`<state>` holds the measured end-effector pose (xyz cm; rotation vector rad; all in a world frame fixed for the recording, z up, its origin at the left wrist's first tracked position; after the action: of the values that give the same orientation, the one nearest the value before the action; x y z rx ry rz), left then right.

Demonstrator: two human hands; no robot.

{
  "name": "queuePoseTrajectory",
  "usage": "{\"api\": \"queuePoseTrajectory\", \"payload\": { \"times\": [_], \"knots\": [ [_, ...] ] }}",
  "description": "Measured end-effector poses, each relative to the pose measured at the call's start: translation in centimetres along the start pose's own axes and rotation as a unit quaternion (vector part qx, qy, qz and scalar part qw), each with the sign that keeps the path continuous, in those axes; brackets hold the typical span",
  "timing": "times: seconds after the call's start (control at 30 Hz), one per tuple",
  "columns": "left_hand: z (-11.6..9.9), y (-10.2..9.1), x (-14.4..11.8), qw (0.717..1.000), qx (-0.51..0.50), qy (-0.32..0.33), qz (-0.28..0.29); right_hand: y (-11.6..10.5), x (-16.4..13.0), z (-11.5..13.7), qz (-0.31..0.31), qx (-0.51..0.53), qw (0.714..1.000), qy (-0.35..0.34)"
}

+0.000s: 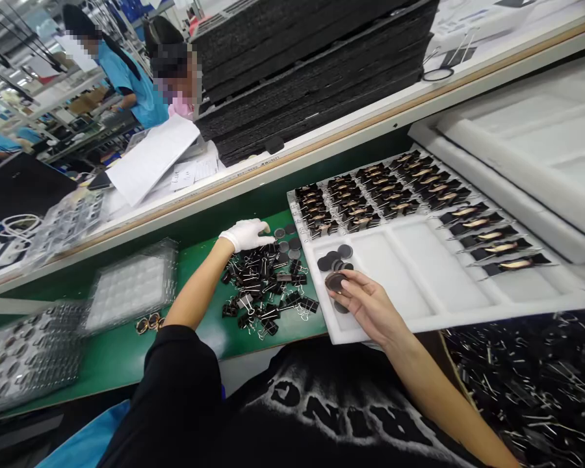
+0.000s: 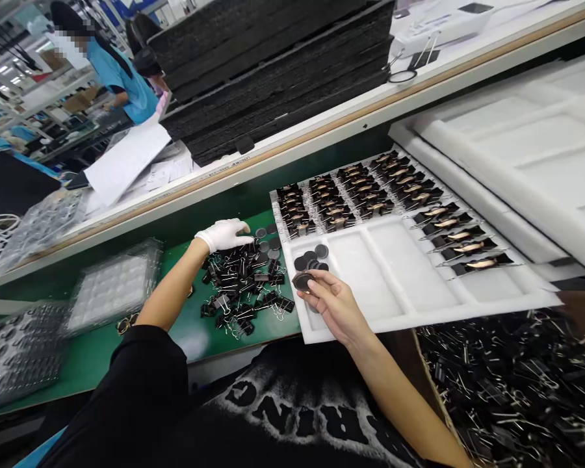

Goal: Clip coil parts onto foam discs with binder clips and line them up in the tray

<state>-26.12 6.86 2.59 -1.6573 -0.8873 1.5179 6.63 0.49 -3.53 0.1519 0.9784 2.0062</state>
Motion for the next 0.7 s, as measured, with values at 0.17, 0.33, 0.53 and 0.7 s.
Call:
{"api": "queuePoseTrajectory", "payload": {
  "times": [0.17, 0.33, 0.53, 0.7],
  "knots": [
    [-0.5, 0.0, 0.5, 0.998, -0.032, 0.043, -0.020, -0.1, -0.6, -0.6, 0.015, -0.014, 1.000, 0.020],
    [-3.3, -0.6, -2.9, 0.981, -0.099, 0.025, -0.167, 0.8, -0.7, -1.0, 0.063, -0.095, 0.993, -0.005],
    [-12.2, 3.4, -8.0, 0.946, -0.156, -0.003, -0.284, 2.7, 0.3, -1.3, 0.117, -0.123, 0.983, -0.067],
    [-15.3, 5.3, -11.5, 0.948, -0.178, 0.052, -0.257, 2.2, -0.5, 0.1, 0.141, -0.171, 0.974, -0.045]
  ]
}}
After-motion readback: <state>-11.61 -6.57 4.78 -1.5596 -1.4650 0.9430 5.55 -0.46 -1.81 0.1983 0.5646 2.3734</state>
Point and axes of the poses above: each hand's wrist, its own x-axis towards the middle knuckle, its own y-axis out of the palm, z = x × y, the point moved 4 cm from there along x, towards the middle knuckle, and after that the axes turned 11 degrees about z, right-handed, at the moved point
